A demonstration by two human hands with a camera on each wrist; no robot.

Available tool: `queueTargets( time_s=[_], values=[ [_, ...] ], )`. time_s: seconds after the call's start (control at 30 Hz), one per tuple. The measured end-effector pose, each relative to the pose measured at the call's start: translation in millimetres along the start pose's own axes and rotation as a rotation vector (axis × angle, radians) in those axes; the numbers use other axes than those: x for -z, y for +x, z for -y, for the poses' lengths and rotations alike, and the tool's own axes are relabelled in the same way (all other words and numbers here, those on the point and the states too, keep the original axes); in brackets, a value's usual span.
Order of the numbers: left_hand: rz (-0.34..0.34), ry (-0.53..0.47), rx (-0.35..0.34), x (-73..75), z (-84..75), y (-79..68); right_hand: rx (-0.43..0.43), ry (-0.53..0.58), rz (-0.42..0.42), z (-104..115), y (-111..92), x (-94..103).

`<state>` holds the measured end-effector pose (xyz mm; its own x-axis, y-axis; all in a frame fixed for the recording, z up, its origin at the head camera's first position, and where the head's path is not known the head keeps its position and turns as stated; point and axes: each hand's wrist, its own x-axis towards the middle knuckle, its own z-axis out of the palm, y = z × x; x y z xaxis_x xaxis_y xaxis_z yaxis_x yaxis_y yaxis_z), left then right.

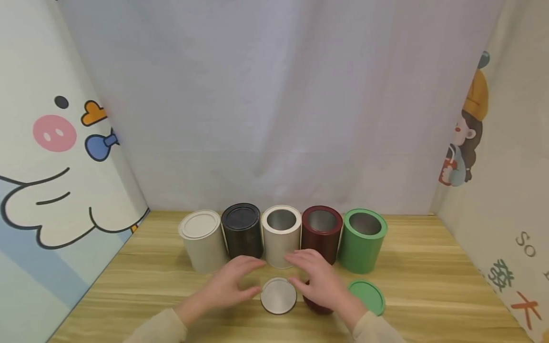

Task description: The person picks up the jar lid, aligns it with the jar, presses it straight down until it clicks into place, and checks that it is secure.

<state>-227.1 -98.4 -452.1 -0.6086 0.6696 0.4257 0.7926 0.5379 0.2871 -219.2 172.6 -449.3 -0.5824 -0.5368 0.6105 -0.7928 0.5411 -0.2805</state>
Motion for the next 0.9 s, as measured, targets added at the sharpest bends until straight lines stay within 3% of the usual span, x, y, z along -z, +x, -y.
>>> queueTargets(
  time_s=[0.47,0.9],
  values=[
    [0.104,0.038,0.052,-21.3,0.1,-9.3,-0.008,0.034,0.203,-0.6,-9.7,-12.5],
    [0.148,0.085,0.066,-29.4,2.7,-10.2,-0.044,0.012,0.285,-11.6,-23.0,-17.4]
  ],
)
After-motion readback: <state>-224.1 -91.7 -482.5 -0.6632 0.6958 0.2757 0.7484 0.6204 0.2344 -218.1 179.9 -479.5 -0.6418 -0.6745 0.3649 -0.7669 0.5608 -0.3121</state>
